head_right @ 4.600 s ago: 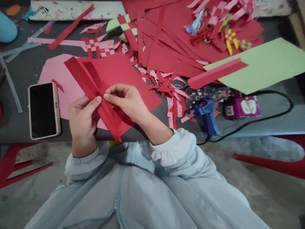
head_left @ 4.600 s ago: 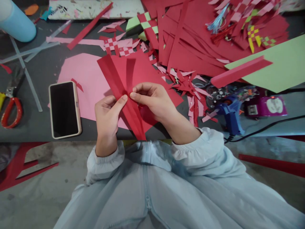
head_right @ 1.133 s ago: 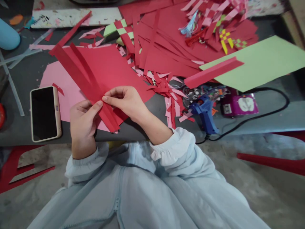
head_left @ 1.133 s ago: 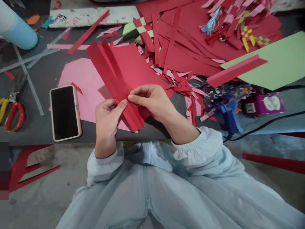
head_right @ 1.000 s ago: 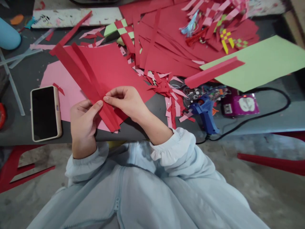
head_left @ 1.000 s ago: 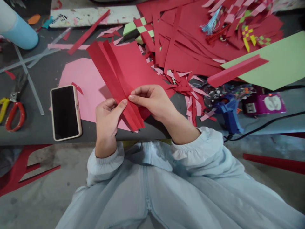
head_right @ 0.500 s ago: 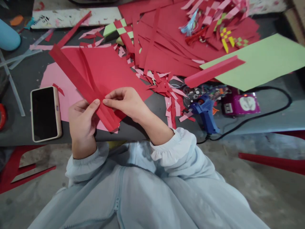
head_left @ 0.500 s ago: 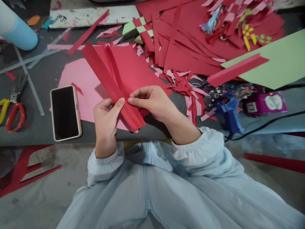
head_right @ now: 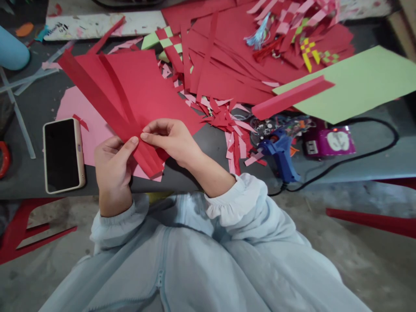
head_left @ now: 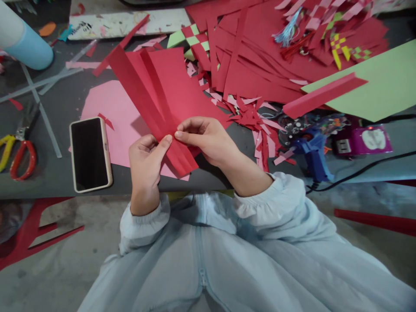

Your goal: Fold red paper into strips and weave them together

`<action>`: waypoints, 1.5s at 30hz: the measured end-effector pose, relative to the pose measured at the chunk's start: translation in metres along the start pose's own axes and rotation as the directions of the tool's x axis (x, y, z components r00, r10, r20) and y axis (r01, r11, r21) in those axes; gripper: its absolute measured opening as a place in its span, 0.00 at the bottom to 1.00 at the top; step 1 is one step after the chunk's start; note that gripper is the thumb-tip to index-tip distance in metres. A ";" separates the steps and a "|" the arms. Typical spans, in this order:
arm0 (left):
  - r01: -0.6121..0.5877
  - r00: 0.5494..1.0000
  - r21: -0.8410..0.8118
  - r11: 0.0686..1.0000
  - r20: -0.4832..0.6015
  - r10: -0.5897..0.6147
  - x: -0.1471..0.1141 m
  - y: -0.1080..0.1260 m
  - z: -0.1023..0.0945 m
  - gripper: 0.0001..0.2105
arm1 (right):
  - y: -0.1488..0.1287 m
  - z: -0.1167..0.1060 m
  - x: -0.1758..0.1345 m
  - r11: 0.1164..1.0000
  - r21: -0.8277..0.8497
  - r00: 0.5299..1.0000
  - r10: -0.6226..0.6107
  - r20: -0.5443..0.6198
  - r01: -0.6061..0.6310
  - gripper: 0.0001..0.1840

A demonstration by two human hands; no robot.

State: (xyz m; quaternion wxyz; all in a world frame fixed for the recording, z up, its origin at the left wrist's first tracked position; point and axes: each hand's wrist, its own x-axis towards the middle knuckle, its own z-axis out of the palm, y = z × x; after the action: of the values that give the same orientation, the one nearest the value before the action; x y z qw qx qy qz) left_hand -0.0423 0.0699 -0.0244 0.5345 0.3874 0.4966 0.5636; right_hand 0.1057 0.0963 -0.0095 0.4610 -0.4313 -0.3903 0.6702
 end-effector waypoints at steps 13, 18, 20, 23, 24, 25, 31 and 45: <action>0.002 1.000 0.049 0.999 0.031 -0.004 0.000 0.004 0.002 0.10 | -0.001 -0.001 0.000 1.000 -0.003 0.998 -0.004 -0.058 0.003 0.20; 0.000 1.000 0.062 0.998 0.011 -0.001 -0.001 0.004 0.001 0.08 | -0.004 -0.005 0.000 0.997 -0.068 1.000 0.026 -0.003 -0.027 0.19; 0.001 1.000 0.076 0.997 0.012 -0.001 -0.001 0.003 0.001 0.08 | -0.003 -0.005 0.000 0.997 -0.078 1.000 0.014 0.002 -0.014 0.18; -0.013 1.000 0.079 0.997 0.010 0.012 0.000 0.002 0.000 0.08 | 0.000 -0.005 0.001 0.998 -0.066 1.000 0.007 -0.002 -0.008 0.19; -0.016 1.000 0.073 0.997 0.011 0.015 0.000 0.002 0.000 0.07 | 0.001 -0.004 0.001 0.999 -0.053 1.000 0.008 -0.008 -0.008 0.19; -0.018 1.000 0.065 0.998 0.014 0.017 0.000 0.001 0.000 0.07 | 0.002 -0.004 0.001 0.999 -0.037 1.000 0.008 -0.016 -0.009 0.19; -0.013 1.000 0.035 0.999 0.011 0.012 0.001 0.002 0.001 0.09 | 0.001 -0.005 0.001 0.999 -0.018 1.000 0.026 -0.015 -0.027 0.18; 0.000 1.000 0.048 0.999 0.006 0.000 0.001 0.003 0.001 0.09 | -0.002 -0.003 0.000 0.997 -0.076 1.000 0.014 0.010 -0.013 0.21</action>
State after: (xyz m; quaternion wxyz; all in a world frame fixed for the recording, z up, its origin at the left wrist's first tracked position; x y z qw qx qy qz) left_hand -0.0426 0.0714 -0.0210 0.5265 0.4019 0.5084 0.5503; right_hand 0.1093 0.0973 -0.0088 0.4377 -0.4475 -0.4150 0.6602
